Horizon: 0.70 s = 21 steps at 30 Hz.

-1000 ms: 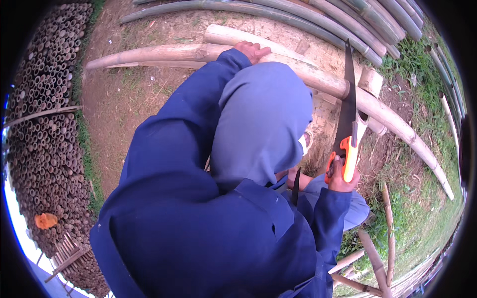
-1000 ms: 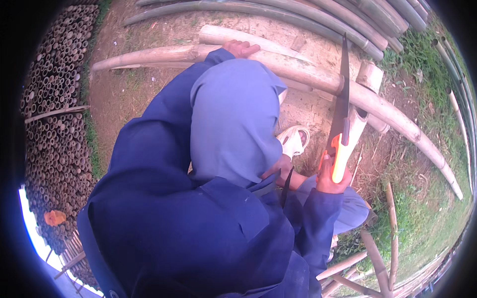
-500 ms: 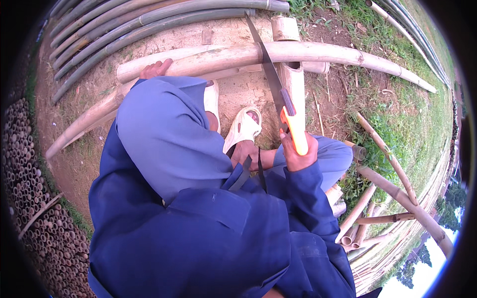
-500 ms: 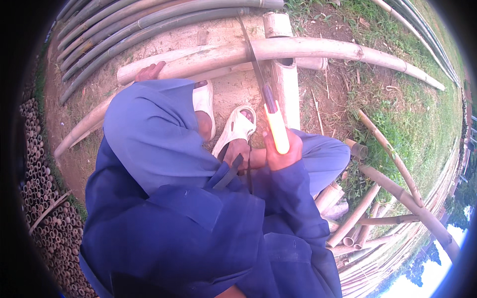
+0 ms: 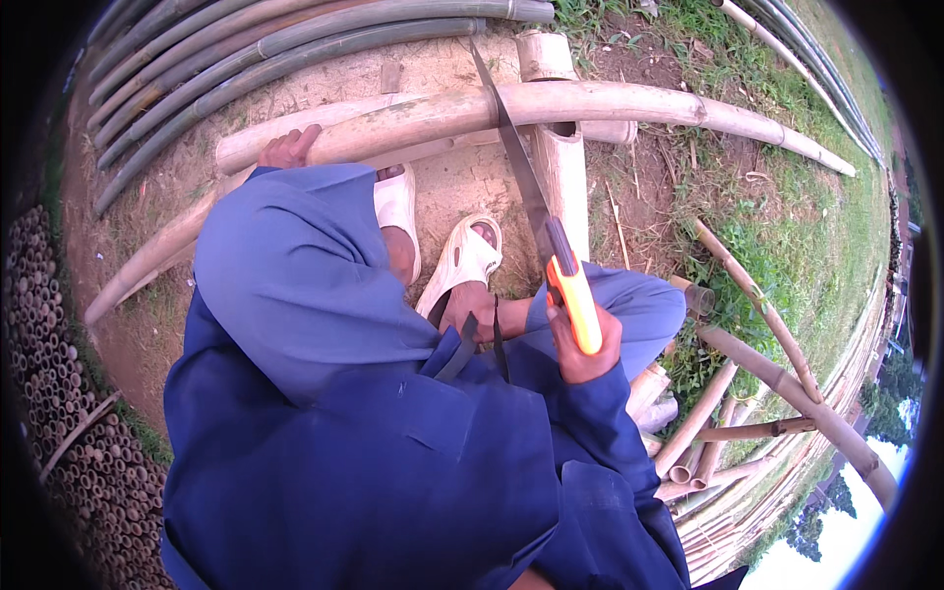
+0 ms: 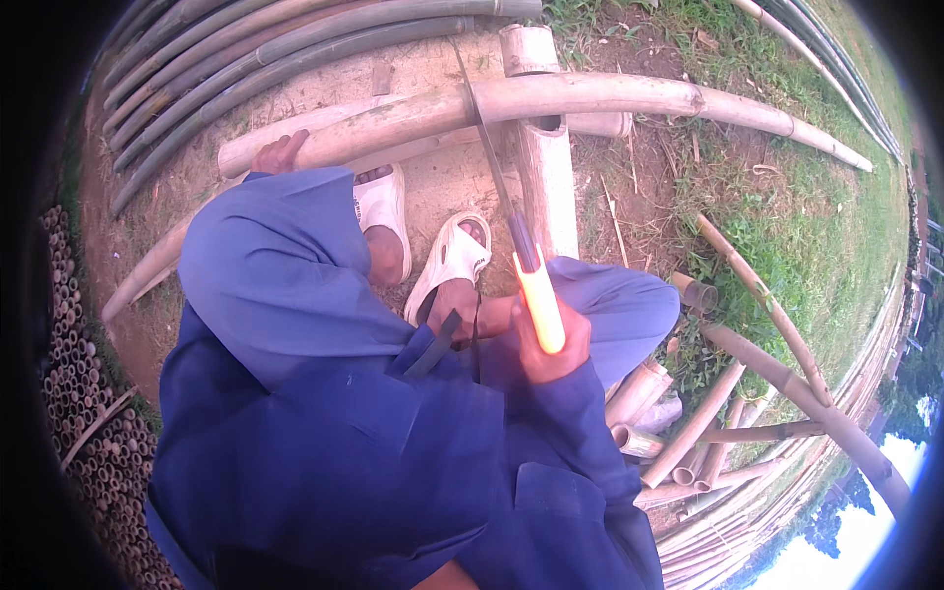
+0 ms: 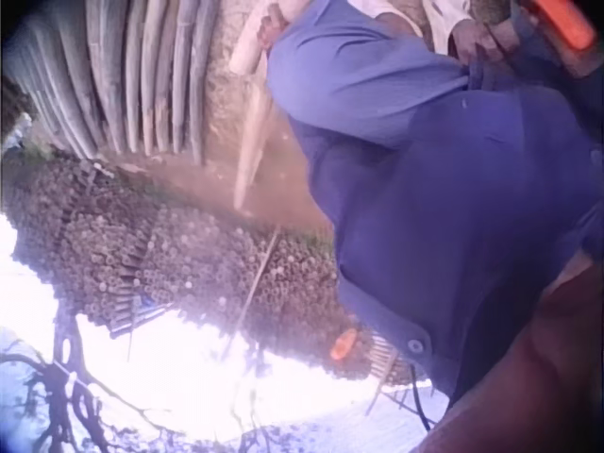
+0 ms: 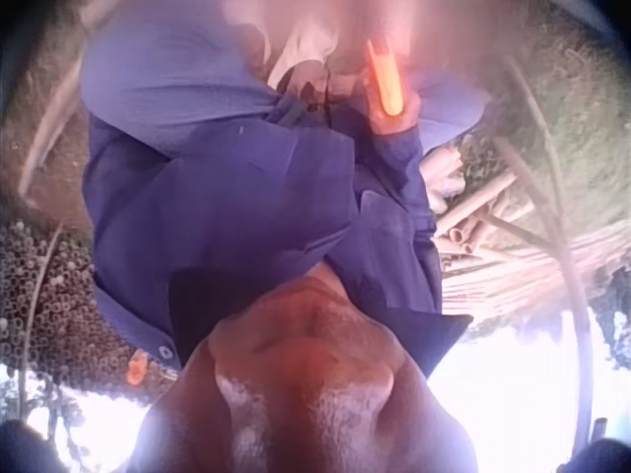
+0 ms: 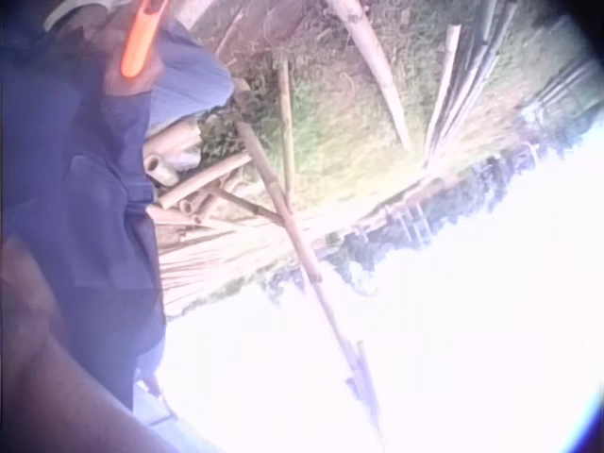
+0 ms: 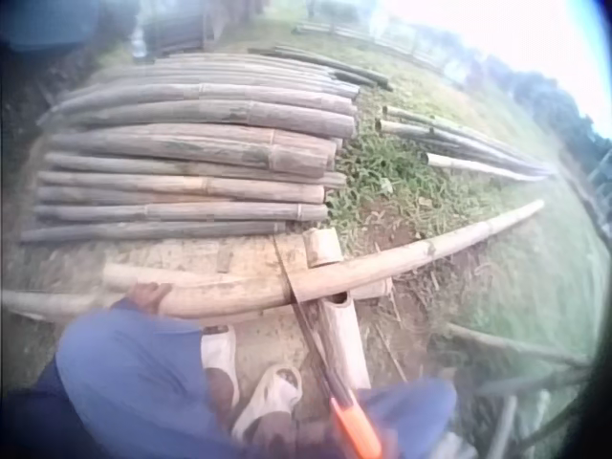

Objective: The person sits on the ground and uses a hand saw to cut a long bamboo pole resting on a support. After completing one cut, the person repositions the bamboo and continues sawing another section.

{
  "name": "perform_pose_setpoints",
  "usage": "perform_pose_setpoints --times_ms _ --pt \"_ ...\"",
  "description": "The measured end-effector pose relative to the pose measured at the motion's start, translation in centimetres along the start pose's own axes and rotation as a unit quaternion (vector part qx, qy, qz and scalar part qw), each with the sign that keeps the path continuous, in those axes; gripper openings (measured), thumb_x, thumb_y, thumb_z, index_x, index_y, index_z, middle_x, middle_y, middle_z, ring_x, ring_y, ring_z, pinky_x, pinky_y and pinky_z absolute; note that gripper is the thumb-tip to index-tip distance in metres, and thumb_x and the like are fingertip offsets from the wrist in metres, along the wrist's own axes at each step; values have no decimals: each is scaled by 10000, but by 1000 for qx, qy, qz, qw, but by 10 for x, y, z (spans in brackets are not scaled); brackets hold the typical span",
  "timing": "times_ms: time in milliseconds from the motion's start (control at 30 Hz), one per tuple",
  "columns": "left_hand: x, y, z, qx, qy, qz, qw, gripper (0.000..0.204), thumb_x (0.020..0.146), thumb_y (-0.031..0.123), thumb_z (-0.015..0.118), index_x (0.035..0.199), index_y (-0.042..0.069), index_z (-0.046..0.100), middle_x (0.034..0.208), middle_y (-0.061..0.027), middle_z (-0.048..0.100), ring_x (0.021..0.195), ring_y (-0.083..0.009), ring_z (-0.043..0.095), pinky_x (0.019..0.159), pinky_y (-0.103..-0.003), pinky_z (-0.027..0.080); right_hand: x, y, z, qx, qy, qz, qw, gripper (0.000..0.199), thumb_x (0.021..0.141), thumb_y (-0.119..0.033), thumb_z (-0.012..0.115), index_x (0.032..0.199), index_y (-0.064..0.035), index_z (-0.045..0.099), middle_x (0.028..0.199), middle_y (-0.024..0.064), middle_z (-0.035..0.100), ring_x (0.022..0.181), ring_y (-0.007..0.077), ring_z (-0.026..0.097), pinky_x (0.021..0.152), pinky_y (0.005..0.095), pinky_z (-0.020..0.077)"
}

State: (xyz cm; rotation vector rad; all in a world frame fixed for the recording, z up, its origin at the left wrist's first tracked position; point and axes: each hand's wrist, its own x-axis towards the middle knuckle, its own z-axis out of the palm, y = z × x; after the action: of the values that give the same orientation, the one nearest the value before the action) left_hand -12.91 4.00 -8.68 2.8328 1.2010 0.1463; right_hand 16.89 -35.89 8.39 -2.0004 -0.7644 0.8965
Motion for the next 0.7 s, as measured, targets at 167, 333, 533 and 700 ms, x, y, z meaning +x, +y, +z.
perform_pose_setpoints --times_ms 167,333,533,700 --pt "0 2 1 -7 18 8 1000 497 826 430 703 1229 156 609 903 -124 648 823 -354 664 737 -472 519 -60 -22 -37 -4 -14 -77 997 263 904 -7 670 1155 63 709 855 66 731 670 59 602 659 233 488" --pt "-4 6 -5 -12 27 15 999 552 815 503 708 1237 159 615 895 -123 650 800 -372 657 722 -473 514 48 12 16 26 -15 -85 996 156 897 -68 718 990 56 703 724 145 680 672 151 652 637 326 508" --pt "-3 6 -2 2 -1 -4 1000 632 788 596 710 1246 172 613 906 -131 653 816 -375 655 737 -469 513 -36 -12 -19 13 -16 42 999 249 894 -13 687 1133 54 706 906 163 753 848 190 733 783 315 555" --pt "-2 1 1 -12 11 15 1000 626 792 582 709 1259 179 601 917 -131 654 838 -366 661 750 -469 515 -28 -27 -22 4 -5 20 1000 263 897 0 681 1151 64 701 940 153 759 881 191 734 809 306 552"
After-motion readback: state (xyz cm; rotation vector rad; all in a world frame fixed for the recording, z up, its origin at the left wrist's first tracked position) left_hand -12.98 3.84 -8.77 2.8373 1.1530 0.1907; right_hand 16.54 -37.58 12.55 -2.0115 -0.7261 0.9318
